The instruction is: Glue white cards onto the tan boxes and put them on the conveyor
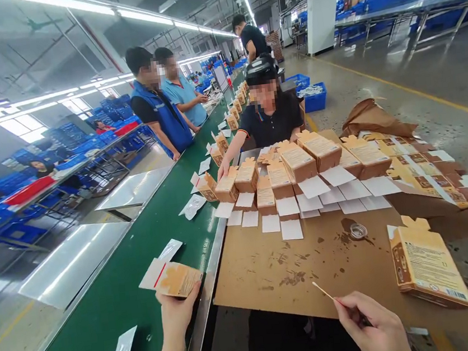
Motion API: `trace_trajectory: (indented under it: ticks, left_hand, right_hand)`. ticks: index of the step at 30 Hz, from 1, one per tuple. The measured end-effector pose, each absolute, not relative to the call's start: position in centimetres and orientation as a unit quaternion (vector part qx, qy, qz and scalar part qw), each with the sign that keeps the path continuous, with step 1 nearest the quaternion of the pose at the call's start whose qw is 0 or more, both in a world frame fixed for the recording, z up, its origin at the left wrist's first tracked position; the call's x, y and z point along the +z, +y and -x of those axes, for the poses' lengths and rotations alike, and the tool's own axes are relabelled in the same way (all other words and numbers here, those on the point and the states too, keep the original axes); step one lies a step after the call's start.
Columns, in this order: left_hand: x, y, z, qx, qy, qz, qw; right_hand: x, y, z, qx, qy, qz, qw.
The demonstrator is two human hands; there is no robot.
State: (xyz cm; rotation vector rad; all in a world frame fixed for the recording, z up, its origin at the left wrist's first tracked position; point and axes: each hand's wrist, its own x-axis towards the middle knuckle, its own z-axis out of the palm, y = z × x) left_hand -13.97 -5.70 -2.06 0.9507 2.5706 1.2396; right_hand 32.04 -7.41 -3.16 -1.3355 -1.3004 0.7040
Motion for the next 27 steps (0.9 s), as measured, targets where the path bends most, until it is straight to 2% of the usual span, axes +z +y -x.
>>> trace_trajectory:
  ticks: [8, 12, 15, 18, 21, 24, 27]
  left_hand:
    - [-0.8, -4.7, 14.7, 0.453, 0.844, -0.264, 0.111]
    - [0.1, -7.2, 12.7, 0.518, 0.811, -0.271, 0.0]
    - [2.7, -4.3, 10.3, 0.586, 0.738, -0.333, -0.025]
    - [7.3, 4.5, 7.9, 0.582, 0.709, -0.392, 0.062]
    - [11.0, 14.8, 5.9, 0.487, 0.74, -0.417, 0.203]
    - [11.9, 21.1, 4.5, 0.423, 0.756, -0.419, 0.273]
    - [11.0, 22.5, 4.3, 0.379, 0.773, -0.414, 0.296]
  right_hand:
    - [-1.5, -6.6, -32.1, 0.301, -0.567, 0.551, 0.533]
    - [-0.9, -7.9, -35.8, 0.259, -0.564, 0.573, 0.535]
    - [-0.7, -8.2, -37.5, 0.247, -0.566, 0.584, 0.527]
    - [-0.2, -7.9, -37.5, 0.25, -0.572, 0.58, 0.524]
    - [0.5, -7.5, -37.1, 0.244, -0.592, 0.565, 0.52]
    - [1.7, -6.7, -38.4, 0.207, -0.641, 0.554, 0.49]
    - [3.5, -4.9, -41.2, 0.145, -0.672, 0.58, 0.437]
